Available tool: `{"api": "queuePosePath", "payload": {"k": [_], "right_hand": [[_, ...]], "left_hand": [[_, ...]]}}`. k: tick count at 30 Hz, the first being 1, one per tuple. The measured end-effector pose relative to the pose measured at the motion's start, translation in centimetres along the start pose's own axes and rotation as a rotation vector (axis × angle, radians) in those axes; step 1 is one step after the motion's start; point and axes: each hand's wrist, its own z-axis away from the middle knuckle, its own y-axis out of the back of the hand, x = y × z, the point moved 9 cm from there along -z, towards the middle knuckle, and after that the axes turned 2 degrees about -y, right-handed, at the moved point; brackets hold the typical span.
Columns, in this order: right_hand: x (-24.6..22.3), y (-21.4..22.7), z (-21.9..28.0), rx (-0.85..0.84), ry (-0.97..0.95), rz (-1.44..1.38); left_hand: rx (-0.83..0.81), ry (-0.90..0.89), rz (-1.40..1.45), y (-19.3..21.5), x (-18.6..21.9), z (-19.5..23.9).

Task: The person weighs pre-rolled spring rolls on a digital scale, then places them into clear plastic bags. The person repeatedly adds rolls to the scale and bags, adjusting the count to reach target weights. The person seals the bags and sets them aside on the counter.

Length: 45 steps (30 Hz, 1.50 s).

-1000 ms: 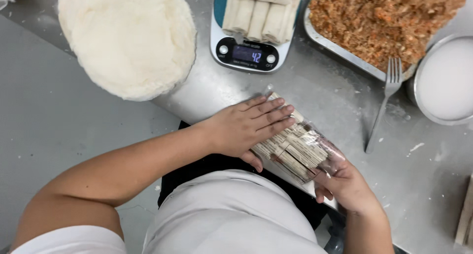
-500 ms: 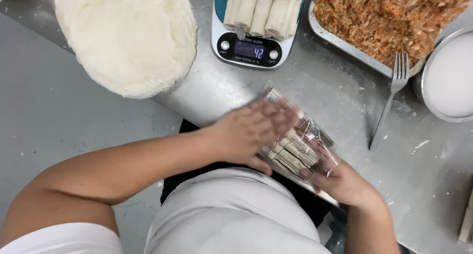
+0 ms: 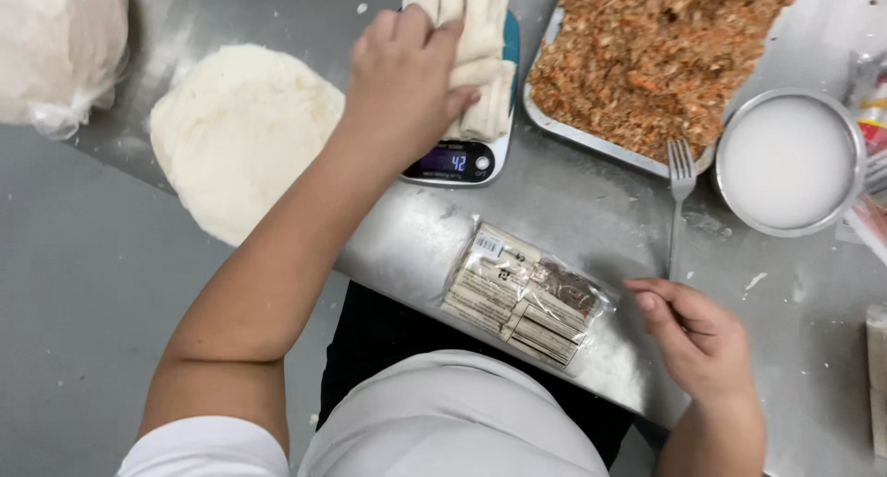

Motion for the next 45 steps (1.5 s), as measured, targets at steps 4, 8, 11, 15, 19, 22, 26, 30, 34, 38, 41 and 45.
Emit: {"api": "queuePosePath", "payload": {"k": [4, 8, 11, 15, 19, 22, 26, 30, 34, 38, 41, 45], "right_hand": [[-3.2, -1.8, -1.0, 0.112, 0.064, -0.076], [-5.5, -6.1, -2.7, 0.121, 0.265, -0.600], [-8.6, -7.3, -2.7, 0.182, 0.353, -0.628], [-5.1, -6.5, -2.3, 0.155, 0.134, -0.845], [-4.0, -8.2, -0.6, 0.152, 0.092, -0.881], [-5.3, -8.3, -0.1, 0.166, 0.069, -0.866], [-5.5, -8.6, 0.7, 0.204, 0.075, -0.833], [-5.2, -7.8, 1.4, 0.078, 0.160, -0.459], [-9.3, -6.7, 2.1, -0.048, 0.470, -0.004], [-9.9, -7.7, 3.6, -0.320, 0.422, 0.139], [-7.7, -8.7, 4.4, -0.502, 0.238, 0.266], [1.5, -3.0, 4.3, -0.497, -0.051, 0.651]], "left_hand": [[-0.067, 0.089, 0.276, 0.4, 1.0, 1.0], [0.027, 0.166, 1.553, -2.4, 8.3, 6.1], [-0.225, 0.154, 1.925, -2.7, 14.5, 8.8], [-0.092, 0.200, 1.850, -4.5, 13.5, 10.4], [-0.187, 0.337, 2.011, -6.9, 13.9, 11.9], [-0.255, 0.407, 2.053, -7.6, 13.8, 12.7], [-0.288, 0.450, 2.038, -9.2, 13.6, 13.7], [-0.330, 0.376, 1.927, -7.9, 13.3, 13.7], [-0.612, 0.253, 1.467, -3.6, 13.5, 13.3], [-0.757, -0.112, 0.773, -3.5, 14.2, 14.6], [-0.773, -0.195, 0.652, -6.4, 16.1, 17.3], [-0.262, -0.538, 0.620, -5.8, 14.1, 15.8]]}}
